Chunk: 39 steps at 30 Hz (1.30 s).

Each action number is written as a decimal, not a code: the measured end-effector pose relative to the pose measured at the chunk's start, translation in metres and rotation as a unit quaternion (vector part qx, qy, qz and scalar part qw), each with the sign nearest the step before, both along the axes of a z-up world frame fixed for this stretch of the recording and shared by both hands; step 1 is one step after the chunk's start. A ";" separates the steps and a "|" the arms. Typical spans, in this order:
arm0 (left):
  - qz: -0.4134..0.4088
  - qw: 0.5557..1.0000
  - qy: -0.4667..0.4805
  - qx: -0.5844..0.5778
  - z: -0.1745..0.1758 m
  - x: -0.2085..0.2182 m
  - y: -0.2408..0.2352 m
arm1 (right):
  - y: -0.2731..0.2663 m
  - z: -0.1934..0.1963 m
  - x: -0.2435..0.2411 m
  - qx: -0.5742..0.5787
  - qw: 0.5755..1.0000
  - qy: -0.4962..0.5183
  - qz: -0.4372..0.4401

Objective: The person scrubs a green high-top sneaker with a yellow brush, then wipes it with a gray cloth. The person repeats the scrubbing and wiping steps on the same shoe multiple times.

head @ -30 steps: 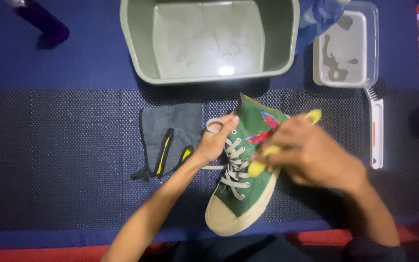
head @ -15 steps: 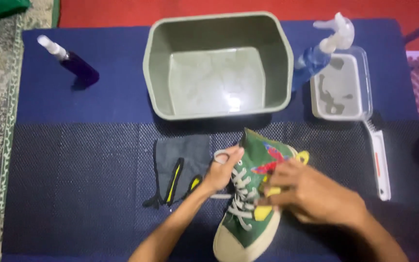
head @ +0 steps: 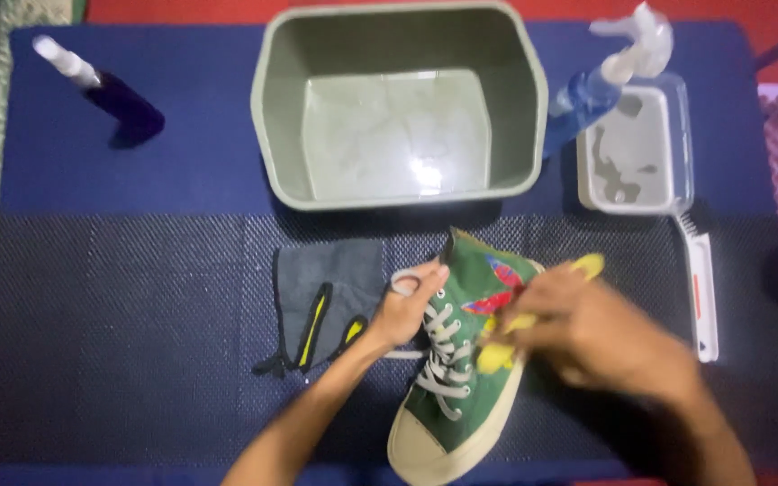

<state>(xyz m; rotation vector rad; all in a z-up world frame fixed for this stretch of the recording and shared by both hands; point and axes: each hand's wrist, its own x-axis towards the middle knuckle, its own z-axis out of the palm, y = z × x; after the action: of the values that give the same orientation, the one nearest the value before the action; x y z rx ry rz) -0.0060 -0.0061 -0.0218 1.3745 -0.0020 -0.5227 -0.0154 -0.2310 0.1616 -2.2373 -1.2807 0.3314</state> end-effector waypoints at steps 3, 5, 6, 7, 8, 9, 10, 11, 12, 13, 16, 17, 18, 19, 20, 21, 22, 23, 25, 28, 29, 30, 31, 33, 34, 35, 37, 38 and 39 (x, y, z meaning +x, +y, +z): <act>0.016 0.998 -0.030 -0.049 -0.006 0.001 -0.002 | -0.015 0.001 0.001 -0.107 0.980 -0.143 -0.092; 0.048 0.999 0.004 0.003 -0.022 0.001 -0.005 | 0.009 0.012 -0.002 0.003 1.000 0.007 0.015; 0.044 0.999 0.002 0.000 -0.008 0.006 -0.004 | 0.000 0.013 0.001 0.000 1.000 0.004 0.011; 0.012 0.999 -0.021 -0.041 0.006 0.005 -0.001 | -0.009 0.013 0.002 -0.020 1.000 0.001 -0.006; -0.020 0.996 -0.044 -0.081 0.020 0.004 0.002 | -0.017 0.014 0.002 -0.040 0.999 -0.002 -0.023; -0.022 0.996 -0.042 -0.082 0.020 0.001 0.003 | -0.016 0.013 -0.001 -0.041 0.999 0.000 -0.024; -0.022 0.995 -0.045 -0.081 0.021 -0.002 0.004 | -0.015 0.013 -0.004 -0.051 0.997 -0.016 -0.050; -0.017 0.995 -0.058 -0.081 0.023 0.004 0.004 | -0.014 0.014 0.000 -0.063 0.995 -0.043 -0.071; -0.013 0.994 -0.066 -0.083 0.016 0.012 0.000 | -0.011 0.015 0.007 -0.064 0.994 -0.051 -0.067; -0.008 0.997 -0.054 -0.056 0.007 0.006 0.000 | -0.005 0.014 0.004 -0.054 0.998 -0.015 -0.024; -0.002 0.999 -0.034 -0.026 0.000 -0.011 0.006 | -0.029 -0.004 -0.008 -0.113 0.990 -0.049 -0.063; 0.013 0.998 -0.058 -0.033 0.004 0.003 0.002 | -0.047 -0.004 0.004 -0.190 0.961 -0.150 -0.133; 0.014 0.997 -0.070 -0.039 0.001 0.013 -0.002 | -0.036 0.003 0.007 -0.194 0.958 -0.162 -0.133; 0.012 0.997 -0.062 -0.034 -0.002 0.008 0.000 | -0.023 0.008 0.004 -0.135 0.984 -0.094 -0.076; 0.009 0.998 -0.054 -0.028 -0.008 0.003 0.000 | -0.010 0.010 0.001 -0.074 0.997 -0.024 -0.018; 0.000 0.999 -0.043 -0.026 -0.013 -0.004 0.001 | -0.014 0.009 -0.001 -0.071 0.997 -0.012 -0.026; 0.012 0.999 -0.013 -0.045 -0.017 -0.010 0.001 | -0.019 0.008 -0.004 -0.081 0.995 -0.027 -0.045; 0.029 0.997 0.001 -0.072 -0.018 0.001 -0.006 | -0.027 0.014 0.008 -0.097 0.992 -0.059 -0.059; 0.004 0.995 -0.018 -0.096 0.013 0.007 -0.002 | -0.027 0.019 0.008 -0.106 0.987 -0.088 -0.081; -0.010 0.995 -0.040 -0.087 0.007 -0.001 0.002 | -0.033 0.004 0.004 -0.113 0.990 -0.058 -0.067; -0.005 0.996 -0.066 -0.065 -0.002 0.001 -0.001 | -0.038 0.000 0.004 -0.118 0.992 -0.021 -0.035; -0.012 0.996 -0.062 -0.064 0.003 -0.002 0.001 | -0.048 0.001 0.002 -0.117 0.992 -0.016 -0.042; -0.005 0.997 -0.040 -0.067 0.007 0.000 0.001 | -0.059 0.003 0.007 -0.157 0.975 -0.104 -0.117; 0.007 0.998 -0.014 -0.067 0.015 0.004 0.002 | -0.061 0.004 0.015 -0.192 0.946 -0.185 -0.186; -0.001 0.996 -0.025 -0.089 0.020 0.005 0.002 | -0.053 0.003 0.018 -0.133 0.973 -0.124 -0.139; -0.016 0.993 -0.038 -0.108 0.024 0.007 0.003 | -0.045 0.000 0.018 -0.071 0.991 -0.064 -0.098; -0.013 0.995 -0.050 -0.088 0.024 0.005 0.004 | -0.044 0.001 0.019 -0.071 0.992 -0.052 -0.093; -0.007 0.995 -0.064 -0.072 0.025 0.005 0.004 | -0.044 0.004 0.019 -0.074 0.993 -0.042 -0.086; -0.007 0.995 -0.066 -0.072 0.022 0.004 0.004 | -0.049 0.002 0.020 -0.074 0.993 -0.044 -0.086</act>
<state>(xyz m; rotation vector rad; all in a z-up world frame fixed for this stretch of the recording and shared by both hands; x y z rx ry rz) -0.0020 -0.0023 -0.0001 1.2662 -0.1548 -0.4341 0.0049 -0.2798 0.1635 -2.4929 -1.1284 0.2738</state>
